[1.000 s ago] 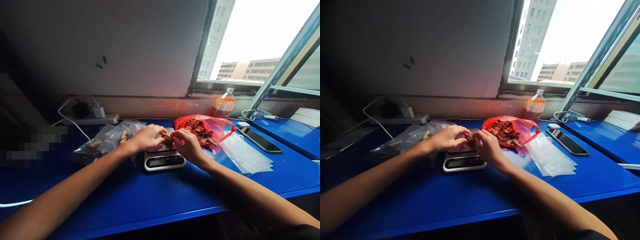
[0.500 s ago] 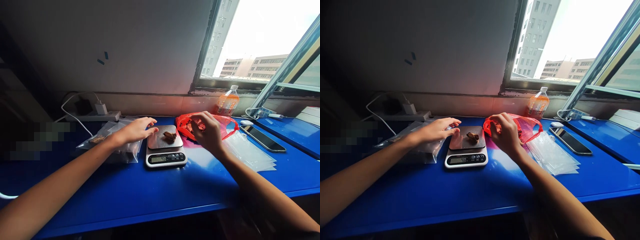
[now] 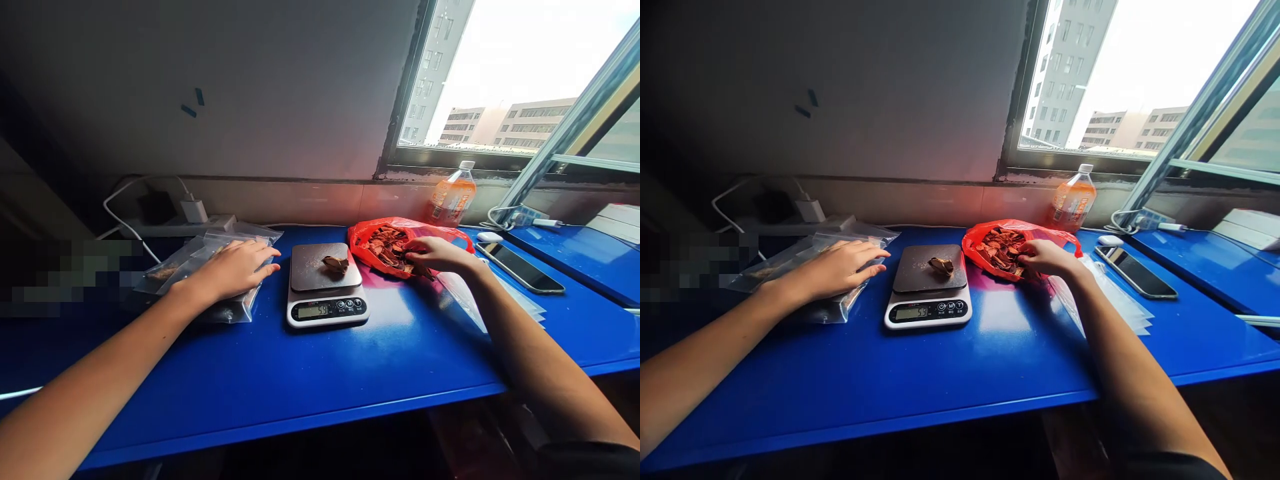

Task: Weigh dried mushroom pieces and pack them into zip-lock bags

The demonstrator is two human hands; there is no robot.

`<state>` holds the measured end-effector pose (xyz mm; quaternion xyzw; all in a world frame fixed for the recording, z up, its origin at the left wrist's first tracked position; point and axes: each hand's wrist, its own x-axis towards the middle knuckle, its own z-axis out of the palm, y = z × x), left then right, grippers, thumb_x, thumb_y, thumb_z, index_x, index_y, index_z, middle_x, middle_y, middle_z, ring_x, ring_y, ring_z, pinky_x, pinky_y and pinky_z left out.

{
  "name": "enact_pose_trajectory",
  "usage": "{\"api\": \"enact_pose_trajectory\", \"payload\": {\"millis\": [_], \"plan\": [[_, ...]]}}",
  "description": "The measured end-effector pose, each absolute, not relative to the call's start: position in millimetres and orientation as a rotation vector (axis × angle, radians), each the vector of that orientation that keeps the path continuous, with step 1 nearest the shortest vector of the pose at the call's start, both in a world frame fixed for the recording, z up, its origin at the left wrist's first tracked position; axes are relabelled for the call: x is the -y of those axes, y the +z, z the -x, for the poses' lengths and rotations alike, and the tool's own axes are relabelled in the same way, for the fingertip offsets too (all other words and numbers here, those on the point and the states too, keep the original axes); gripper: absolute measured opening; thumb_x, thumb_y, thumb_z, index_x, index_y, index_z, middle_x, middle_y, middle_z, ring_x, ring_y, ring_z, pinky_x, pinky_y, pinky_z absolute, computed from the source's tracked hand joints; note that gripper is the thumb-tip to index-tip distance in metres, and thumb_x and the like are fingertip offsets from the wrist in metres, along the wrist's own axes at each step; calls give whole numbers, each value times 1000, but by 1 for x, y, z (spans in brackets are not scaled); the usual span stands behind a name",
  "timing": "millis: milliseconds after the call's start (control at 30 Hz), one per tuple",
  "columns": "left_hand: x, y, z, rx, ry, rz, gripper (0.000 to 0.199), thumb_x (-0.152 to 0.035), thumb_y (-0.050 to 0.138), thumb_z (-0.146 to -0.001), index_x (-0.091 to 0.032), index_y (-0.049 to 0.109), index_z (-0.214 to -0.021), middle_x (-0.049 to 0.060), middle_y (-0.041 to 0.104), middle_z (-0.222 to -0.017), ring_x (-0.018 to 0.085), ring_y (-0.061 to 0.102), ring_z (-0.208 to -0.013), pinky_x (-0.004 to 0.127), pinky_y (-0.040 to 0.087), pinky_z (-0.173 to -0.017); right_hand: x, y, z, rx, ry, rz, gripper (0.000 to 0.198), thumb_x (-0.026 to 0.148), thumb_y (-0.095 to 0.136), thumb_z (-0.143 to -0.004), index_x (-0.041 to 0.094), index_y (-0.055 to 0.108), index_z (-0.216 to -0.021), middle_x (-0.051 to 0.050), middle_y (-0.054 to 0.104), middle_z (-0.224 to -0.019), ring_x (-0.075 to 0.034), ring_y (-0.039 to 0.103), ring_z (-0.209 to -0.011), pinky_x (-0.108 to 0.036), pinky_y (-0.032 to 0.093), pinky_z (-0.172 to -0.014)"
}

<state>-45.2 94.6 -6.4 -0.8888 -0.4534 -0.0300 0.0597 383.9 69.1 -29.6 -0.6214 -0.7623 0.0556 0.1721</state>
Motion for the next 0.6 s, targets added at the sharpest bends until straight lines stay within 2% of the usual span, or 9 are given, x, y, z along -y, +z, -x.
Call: {"api": "enact_pose_trajectory", "payload": {"millis": [200, 433, 600], "plan": [[-75, 4, 41, 1367, -76, 2650, 53, -49, 36, -92, -22, 61, -131, 9, 61, -136, 32, 52, -129, 54, 29, -112, -71, -27, -388, 2144, 218, 1704, 15, 31, 64, -75, 19, 70, -82, -5, 71, -79, -19, 64, -73, -28, 51, -66], [-61, 7, 36, 1450, -46, 2720, 52, -53, 39, -89, -29, 63, -128, 6, 61, -136, 33, 49, -131, 54, 28, -113, -76, -29, -392, 1946, 35, 1707, 19, 23, 59, -75, 19, 70, -90, -5, 73, -87, -19, 67, -76, -28, 52, -67], [-65, 5, 37, 1454, -6, 2736, 53, -53, 39, -88, -28, 63, -128, 6, 60, -137, 34, 48, -132, 53, 29, -112, -69, -19, -393, 1907, -35, 1761, 21, 28, 55, -79, 18, 67, -91, -6, 73, -91, -18, 66, -78, -29, 51, -71]]}}
